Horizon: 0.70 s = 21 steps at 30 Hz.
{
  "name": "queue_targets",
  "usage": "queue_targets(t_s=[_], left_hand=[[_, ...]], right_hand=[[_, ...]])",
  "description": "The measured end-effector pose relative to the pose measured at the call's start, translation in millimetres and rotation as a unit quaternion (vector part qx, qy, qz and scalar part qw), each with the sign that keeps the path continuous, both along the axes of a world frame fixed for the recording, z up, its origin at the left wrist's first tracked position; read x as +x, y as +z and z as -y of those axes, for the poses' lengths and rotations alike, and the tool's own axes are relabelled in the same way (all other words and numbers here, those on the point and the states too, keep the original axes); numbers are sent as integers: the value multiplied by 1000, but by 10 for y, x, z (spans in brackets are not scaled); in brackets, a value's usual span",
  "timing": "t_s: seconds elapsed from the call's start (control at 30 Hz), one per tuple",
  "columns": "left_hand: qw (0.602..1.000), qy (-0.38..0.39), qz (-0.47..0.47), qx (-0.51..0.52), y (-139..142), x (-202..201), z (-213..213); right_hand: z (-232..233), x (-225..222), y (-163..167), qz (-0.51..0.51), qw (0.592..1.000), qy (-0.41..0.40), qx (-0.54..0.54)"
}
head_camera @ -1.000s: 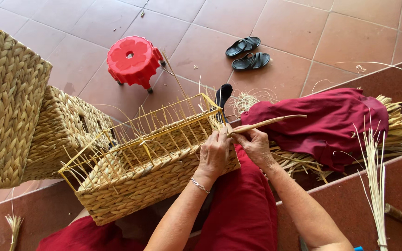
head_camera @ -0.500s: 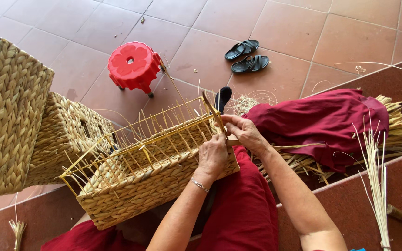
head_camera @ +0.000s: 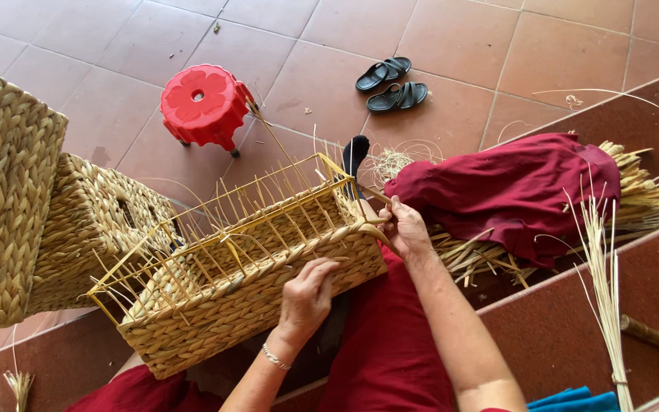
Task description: The person weaves a rectangular basket by hand, interlacing dried palm strips through a pre-formed frame. They repeatedly thread strips, pull them tight, and trim excess material with scissors. The basket gradually gains height as the weave progresses.
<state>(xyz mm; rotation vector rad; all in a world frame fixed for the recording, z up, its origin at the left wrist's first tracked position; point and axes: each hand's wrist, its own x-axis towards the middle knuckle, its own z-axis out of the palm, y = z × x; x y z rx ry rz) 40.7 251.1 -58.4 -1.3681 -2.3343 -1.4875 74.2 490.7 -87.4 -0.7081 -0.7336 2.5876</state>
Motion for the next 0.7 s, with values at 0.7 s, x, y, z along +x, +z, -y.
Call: queue_targets(t_s=[0.7], left_hand=[[961, 64, 257, -76, -506, 325, 1661]], right_hand=[[58, 4472, -344, 435, 844, -146, 278]])
